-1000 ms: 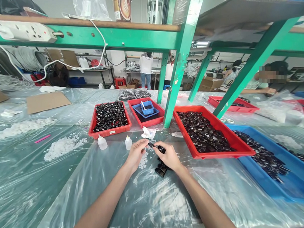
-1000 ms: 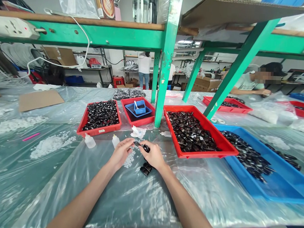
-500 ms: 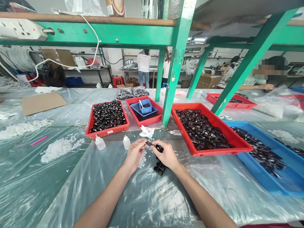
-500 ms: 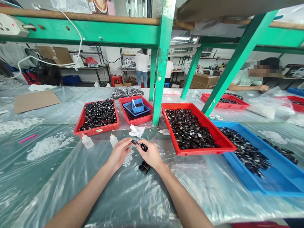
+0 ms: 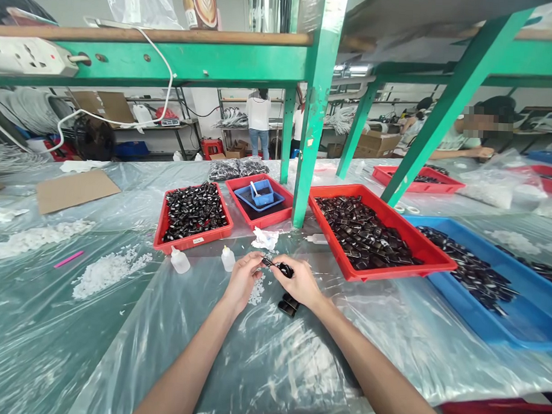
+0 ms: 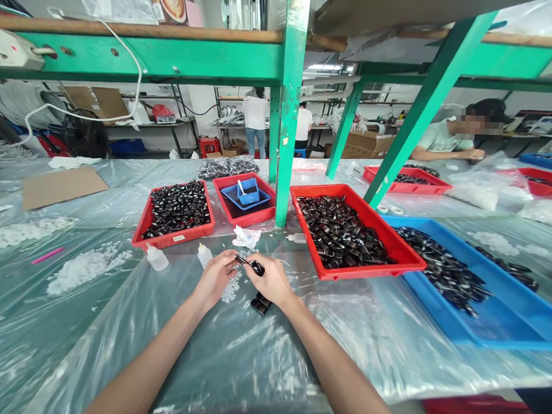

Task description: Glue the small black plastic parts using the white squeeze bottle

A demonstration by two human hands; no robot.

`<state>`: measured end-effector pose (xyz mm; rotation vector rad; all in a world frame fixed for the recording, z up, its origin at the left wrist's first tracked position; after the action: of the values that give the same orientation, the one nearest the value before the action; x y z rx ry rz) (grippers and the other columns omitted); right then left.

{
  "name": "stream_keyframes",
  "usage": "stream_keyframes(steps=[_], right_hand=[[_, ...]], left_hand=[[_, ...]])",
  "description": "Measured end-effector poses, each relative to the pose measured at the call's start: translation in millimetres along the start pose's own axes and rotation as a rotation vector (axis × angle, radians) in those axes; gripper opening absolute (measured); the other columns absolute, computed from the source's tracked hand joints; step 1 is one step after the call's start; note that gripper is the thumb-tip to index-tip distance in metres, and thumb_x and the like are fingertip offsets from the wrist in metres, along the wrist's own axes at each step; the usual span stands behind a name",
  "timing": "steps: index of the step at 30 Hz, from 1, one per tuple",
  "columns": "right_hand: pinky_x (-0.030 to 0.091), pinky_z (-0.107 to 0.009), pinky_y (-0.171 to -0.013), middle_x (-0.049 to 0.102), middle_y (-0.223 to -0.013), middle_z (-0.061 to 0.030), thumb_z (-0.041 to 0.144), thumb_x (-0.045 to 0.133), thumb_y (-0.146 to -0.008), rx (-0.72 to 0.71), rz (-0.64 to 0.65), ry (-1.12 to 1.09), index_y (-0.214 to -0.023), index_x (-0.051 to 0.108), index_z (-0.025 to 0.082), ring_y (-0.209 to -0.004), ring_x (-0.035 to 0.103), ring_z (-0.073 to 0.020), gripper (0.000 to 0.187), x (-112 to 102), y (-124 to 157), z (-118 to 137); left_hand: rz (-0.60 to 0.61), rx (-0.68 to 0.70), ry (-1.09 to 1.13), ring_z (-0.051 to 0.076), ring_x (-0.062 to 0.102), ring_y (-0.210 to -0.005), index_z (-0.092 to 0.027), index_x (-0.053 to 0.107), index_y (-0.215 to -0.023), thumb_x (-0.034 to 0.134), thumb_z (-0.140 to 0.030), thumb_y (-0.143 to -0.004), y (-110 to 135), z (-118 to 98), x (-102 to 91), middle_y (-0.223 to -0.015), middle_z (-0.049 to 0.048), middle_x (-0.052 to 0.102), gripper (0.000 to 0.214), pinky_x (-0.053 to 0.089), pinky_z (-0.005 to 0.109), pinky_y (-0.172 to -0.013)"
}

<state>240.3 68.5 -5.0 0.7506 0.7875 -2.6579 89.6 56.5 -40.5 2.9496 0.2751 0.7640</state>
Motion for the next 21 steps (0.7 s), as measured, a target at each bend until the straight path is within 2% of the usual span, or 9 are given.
stream_keyframes(steps=[5, 9, 11, 14, 18, 21], right_hand=[[0.053, -0.032, -0.08, 0.078, -0.096, -0.0029, 0.035, 0.055, -0.093, -0.014, 0.019, -0.003, -0.095, 0.073, 0.026, -0.085, 0.072, -0.0232, 0.02, 0, 1, 2], [0.054, -0.031, -0.075, 0.077, -0.089, -0.002, 0.037, 0.059, -0.09, 0.039, 0.007, -0.035, -0.091, 0.072, 0.025, -0.077, 0.071, -0.0218, 0.018, 0, 0, -2], [0.053, -0.029, -0.061, 0.072, -0.075, -0.0002, 0.041, 0.062, -0.088, 0.135, 0.006, -0.139, -0.09, 0.071, 0.024, -0.061, 0.065, -0.0186, 0.02, 1, -1, -6], [0.04, -0.024, -0.04, 0.059, -0.06, 0.0045, 0.047, 0.068, -0.082, 0.332, 0.051, -0.43, -0.088, 0.066, 0.023, -0.04, 0.052, -0.0124, 0.025, 9, 1, -11], [0.018, -0.018, -0.032, 0.057, -0.063, 0.005, 0.048, 0.07, -0.078, 0.623, 0.1, -0.865, -0.086, 0.059, 0.023, -0.04, 0.051, -0.0101, 0.028, 25, 7, -13], [0.018, -0.017, -0.031, 0.058, -0.063, 0.0029, 0.044, 0.064, -0.079, 0.78, 0.1, -1.017, -0.084, 0.057, 0.022, -0.044, 0.054, -0.0116, 0.024, 36, 12, -16]], left_hand=[[-0.006, 0.024, -0.04, 0.013, 0.058, -0.068, -0.018, 0.068, -0.083, 0.078, -0.035, -0.065, 0, 2, -0.5, -0.076, 0.001, 0.063, 0.027, 0.038, 0.022, -0.057], [-0.01, 0.142, -0.15, 0.013, 0.059, -0.068, -0.019, 0.07, -0.082, 0.077, -0.038, -0.071, 1, -3, -1.2, -0.076, 0.0012, 0.065, 0.023, 0.039, 0.023, -0.057], [-0.017, 0.275, -0.298, 0.015, 0.062, -0.073, -0.019, 0.073, -0.083, 0.076, -0.038, -0.075, 3, -10, -0.5, -0.079, 0.0026, 0.068, 0.02, 0.043, 0.024, -0.062], [0.004, 0.427, -0.458, 0.018, 0.066, -0.082, -0.02, 0.075, -0.089, 0.075, -0.036, -0.08, 7, -17, 2.9, -0.086, 0.0043, 0.073, 0.018, 0.048, 0.027, -0.072], [-0.057, 0.43, -0.402, 0.019, 0.067, -0.077, -0.02, 0.074, -0.092, 0.075, -0.037, -0.081, 8, -19, 0.4, -0.084, 0.0046, 0.074, 0.02, 0.05, 0.029, -0.072], [-0.116, 0.45, -0.36, 0.018, 0.066, -0.074, -0.021, 0.072, -0.098, 0.075, -0.036, -0.082, 11, -23, -0.3, -0.079, 0.0027, 0.073, 0.023, 0.05, 0.029, -0.071]])
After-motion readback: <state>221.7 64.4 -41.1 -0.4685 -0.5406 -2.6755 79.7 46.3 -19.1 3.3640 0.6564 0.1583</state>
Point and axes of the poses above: each hand's wrist, its own y-axis away from the middle knuckle, its own x-axis out of the palm, z = x × y, the point moved 5 cm from there along -y, towards the middle knuckle
